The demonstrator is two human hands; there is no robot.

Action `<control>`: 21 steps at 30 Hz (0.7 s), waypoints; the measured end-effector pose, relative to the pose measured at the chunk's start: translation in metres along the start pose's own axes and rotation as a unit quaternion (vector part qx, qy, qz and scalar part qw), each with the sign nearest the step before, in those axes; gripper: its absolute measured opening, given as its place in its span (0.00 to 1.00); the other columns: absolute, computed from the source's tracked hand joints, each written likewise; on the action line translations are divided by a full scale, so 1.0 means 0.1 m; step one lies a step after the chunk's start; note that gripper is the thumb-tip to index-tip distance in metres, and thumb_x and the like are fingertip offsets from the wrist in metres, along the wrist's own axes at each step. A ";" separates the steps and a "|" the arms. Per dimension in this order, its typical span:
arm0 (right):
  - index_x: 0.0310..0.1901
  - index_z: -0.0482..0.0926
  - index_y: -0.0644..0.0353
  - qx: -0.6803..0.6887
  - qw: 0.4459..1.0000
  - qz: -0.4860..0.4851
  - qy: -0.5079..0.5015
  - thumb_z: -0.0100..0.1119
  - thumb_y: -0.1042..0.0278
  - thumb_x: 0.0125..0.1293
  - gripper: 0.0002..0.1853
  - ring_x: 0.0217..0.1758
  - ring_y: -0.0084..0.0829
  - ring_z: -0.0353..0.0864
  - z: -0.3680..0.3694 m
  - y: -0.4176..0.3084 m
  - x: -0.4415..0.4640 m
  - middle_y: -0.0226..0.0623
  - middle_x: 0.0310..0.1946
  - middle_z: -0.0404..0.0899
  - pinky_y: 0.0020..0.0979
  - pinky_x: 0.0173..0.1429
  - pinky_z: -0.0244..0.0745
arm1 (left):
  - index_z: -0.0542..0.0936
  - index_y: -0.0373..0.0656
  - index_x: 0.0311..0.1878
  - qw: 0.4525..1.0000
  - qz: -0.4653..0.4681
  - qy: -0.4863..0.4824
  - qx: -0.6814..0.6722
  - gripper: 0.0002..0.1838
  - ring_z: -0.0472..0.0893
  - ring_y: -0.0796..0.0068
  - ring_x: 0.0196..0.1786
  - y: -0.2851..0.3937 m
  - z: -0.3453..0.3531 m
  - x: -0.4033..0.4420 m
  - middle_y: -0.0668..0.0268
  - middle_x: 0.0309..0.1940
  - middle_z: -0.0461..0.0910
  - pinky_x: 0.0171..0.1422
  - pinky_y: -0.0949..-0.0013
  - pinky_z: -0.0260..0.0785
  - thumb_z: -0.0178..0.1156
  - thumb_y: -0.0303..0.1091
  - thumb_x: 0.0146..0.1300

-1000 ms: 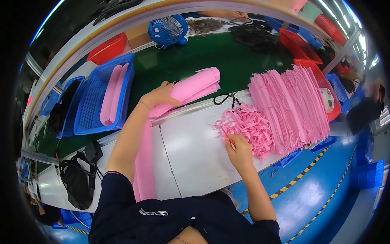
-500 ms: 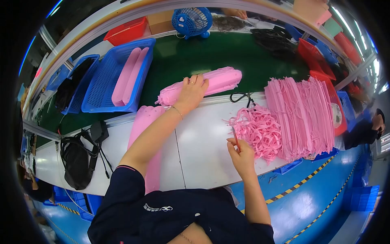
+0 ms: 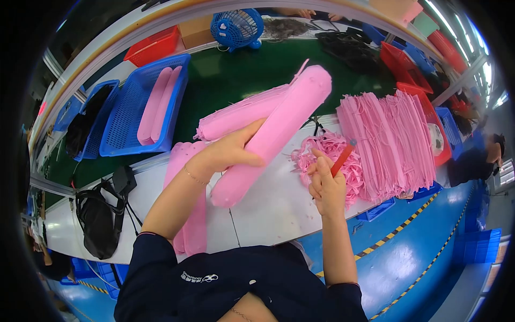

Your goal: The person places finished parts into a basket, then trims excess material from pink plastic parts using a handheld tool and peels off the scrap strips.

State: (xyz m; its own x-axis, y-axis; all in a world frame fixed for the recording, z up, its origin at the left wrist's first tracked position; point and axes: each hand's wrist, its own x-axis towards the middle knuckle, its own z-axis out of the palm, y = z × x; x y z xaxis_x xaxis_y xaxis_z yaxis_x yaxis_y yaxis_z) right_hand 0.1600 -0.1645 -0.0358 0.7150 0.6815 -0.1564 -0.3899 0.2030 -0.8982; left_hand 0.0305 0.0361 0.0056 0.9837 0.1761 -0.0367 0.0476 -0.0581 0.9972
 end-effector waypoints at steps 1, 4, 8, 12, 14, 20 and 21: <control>0.45 0.75 0.68 0.048 0.998 -0.031 0.000 0.52 0.64 0.70 0.13 0.10 0.10 0.50 0.05 -0.05 0.01 0.26 0.20 0.69 0.17 0.13 0.43 | 0.61 0.41 0.67 1.000 -0.001 -0.007 0.001 0.40 0.73 0.72 0.54 -0.03 0.05 -0.10 0.60 0.54 0.72 0.58 0.71 0.65 0.61 0.30 0.46; 0.36 0.73 0.63 0.050 0.996 -0.025 -0.068 0.55 0.63 0.69 0.11 0.11 0.10 0.51 0.07 -0.07 0.04 0.25 0.21 0.70 0.18 0.13 0.45 | 0.60 0.42 0.69 0.989 -0.030 -0.067 -0.132 0.45 0.68 0.74 0.60 -0.11 0.24 -0.29 0.63 0.58 0.68 0.63 0.71 0.59 0.66 0.30 0.44; 0.23 0.64 0.53 -0.068 0.997 0.000 -0.021 0.56 0.64 0.68 0.16 0.09 0.13 0.50 0.21 0.02 -0.04 0.20 0.11 0.58 0.20 0.13 0.44 | 0.59 0.44 0.69 0.965 -0.105 -0.034 -0.237 0.43 0.68 0.76 0.59 -0.27 0.39 -0.40 0.63 0.56 0.69 0.62 0.73 0.59 0.64 0.29 0.47; 0.41 0.78 0.68 0.103 0.994 0.021 0.008 0.46 0.54 0.72 0.21 0.14 0.13 0.56 -0.09 -0.06 0.06 0.30 0.23 0.71 0.20 0.17 0.49 | 0.60 0.40 0.68 0.951 -0.075 0.023 -0.300 0.40 0.67 0.76 0.60 -0.28 0.41 -0.47 0.62 0.58 0.69 0.64 0.73 0.57 0.61 0.26 0.48; 0.51 0.75 0.71 0.174 0.984 -0.029 -0.001 0.40 0.49 0.73 0.28 0.20 0.16 0.63 -0.24 0.01 0.12 0.35 0.31 0.74 0.21 0.20 0.56 | 0.61 0.39 0.68 0.953 -0.074 0.026 -0.291 0.40 0.67 0.75 0.60 -0.30 0.40 -0.50 0.62 0.58 0.69 0.65 0.73 0.57 0.61 0.26 0.48; 0.43 0.78 0.71 -0.096 0.949 -0.295 -0.048 0.42 0.57 0.74 0.22 0.37 0.27 0.79 -0.10 -0.02 -0.11 0.41 0.38 0.78 0.26 0.34 0.75 | 0.62 0.38 0.67 0.954 -0.082 0.025 -0.288 0.40 0.67 0.74 0.61 -0.35 0.43 -0.61 0.62 0.59 0.69 0.66 0.73 0.55 0.62 0.25 0.46; 0.42 0.79 0.71 -0.117 0.946 -0.297 -0.051 0.51 0.70 0.69 0.11 0.46 0.30 0.80 -0.06 -0.03 -0.12 0.43 0.40 0.80 0.28 0.44 0.77 | 0.62 0.37 0.67 0.953 -0.087 0.031 -0.289 0.40 0.67 0.73 0.61 -0.36 0.43 -0.62 0.62 0.59 0.70 0.66 0.73 0.55 0.62 0.25 0.46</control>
State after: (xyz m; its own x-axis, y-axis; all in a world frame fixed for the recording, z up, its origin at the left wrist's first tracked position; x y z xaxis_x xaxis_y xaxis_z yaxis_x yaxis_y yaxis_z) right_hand 0.1560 -0.1778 -0.0332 0.7034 0.5626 0.4343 0.2110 0.4182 -0.8835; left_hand -0.0249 -0.0154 -0.0305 0.9570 0.1918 -0.2177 0.0872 0.5254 0.8464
